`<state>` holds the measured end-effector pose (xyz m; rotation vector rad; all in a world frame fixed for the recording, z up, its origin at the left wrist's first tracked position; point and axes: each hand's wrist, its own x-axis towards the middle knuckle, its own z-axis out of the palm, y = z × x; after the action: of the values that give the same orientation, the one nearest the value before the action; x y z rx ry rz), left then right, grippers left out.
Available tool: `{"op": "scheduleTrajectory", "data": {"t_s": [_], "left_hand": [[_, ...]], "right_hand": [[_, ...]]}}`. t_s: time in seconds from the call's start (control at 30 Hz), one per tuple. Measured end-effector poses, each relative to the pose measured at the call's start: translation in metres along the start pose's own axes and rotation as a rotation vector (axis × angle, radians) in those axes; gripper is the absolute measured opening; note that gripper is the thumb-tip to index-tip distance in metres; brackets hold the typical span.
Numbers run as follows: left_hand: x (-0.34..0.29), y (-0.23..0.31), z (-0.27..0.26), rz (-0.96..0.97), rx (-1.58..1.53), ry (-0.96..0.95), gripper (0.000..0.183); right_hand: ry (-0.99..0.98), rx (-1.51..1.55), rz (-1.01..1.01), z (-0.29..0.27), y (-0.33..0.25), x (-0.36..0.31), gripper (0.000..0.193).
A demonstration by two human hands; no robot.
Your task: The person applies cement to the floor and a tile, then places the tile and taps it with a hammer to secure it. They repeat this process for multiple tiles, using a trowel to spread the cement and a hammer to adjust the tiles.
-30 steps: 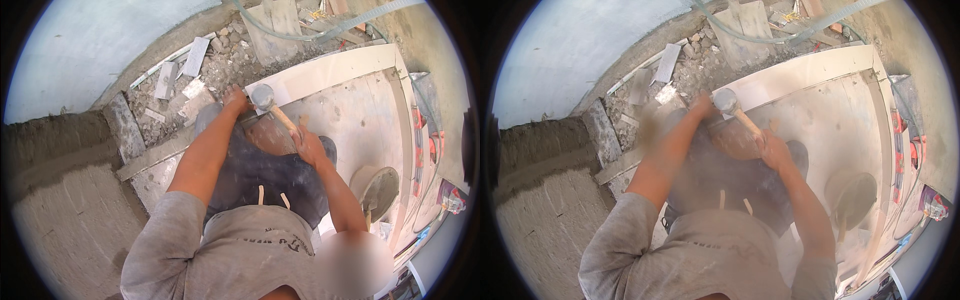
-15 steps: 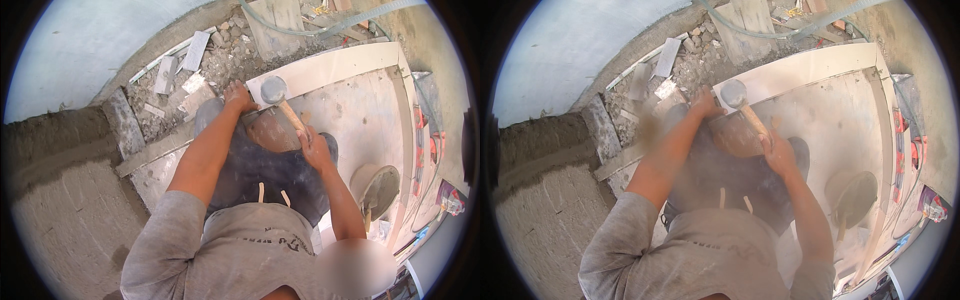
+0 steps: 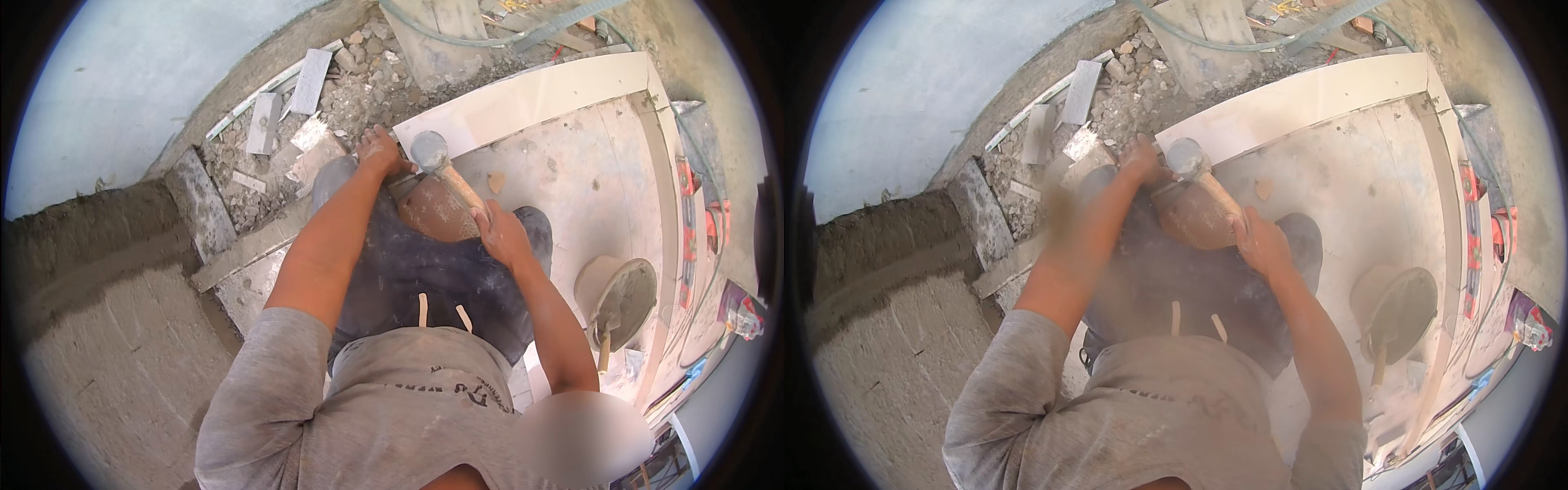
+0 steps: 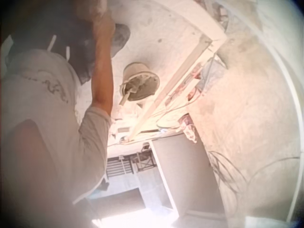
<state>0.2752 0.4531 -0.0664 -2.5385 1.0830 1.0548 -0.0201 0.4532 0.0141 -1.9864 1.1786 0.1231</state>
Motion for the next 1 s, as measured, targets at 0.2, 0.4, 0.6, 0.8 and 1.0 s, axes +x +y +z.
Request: {"op": "scheduleTrajectory", "data": {"t_s": [0.2, 0.4, 0.6, 0.8, 1.0], "left_hand": [[0.0, 0.0, -0.002, 0.0, 0.002, -0.042, 0.142], [0.004, -0.003, 0.003, -0.009, 0.033, 0.005, 0.142], [-0.001, 0.009, 0.015, 0.336, 0.146, 0.197, 0.126], [0.005, 0.086, 0.025, 0.526, 0.326, 0.25, 0.109], [0.014, 0.122, 0.013, 0.482, 0.472, 0.214, 0.103]], "right_hand": [[0.001, 0.069, -0.003, 0.001, 0.002, 0.004, 0.043], [-0.031, 0.06, -0.024, -0.001, 0.005, 0.005, 0.045], [0.105, 0.24, 0.094, -0.005, 0.019, -0.014, 0.046], [0.382, 0.41, 0.145, -0.017, 0.036, -0.011, 0.043], [0.378, 0.458, 0.247, -0.03, 0.051, 0.002, 0.044]]}}
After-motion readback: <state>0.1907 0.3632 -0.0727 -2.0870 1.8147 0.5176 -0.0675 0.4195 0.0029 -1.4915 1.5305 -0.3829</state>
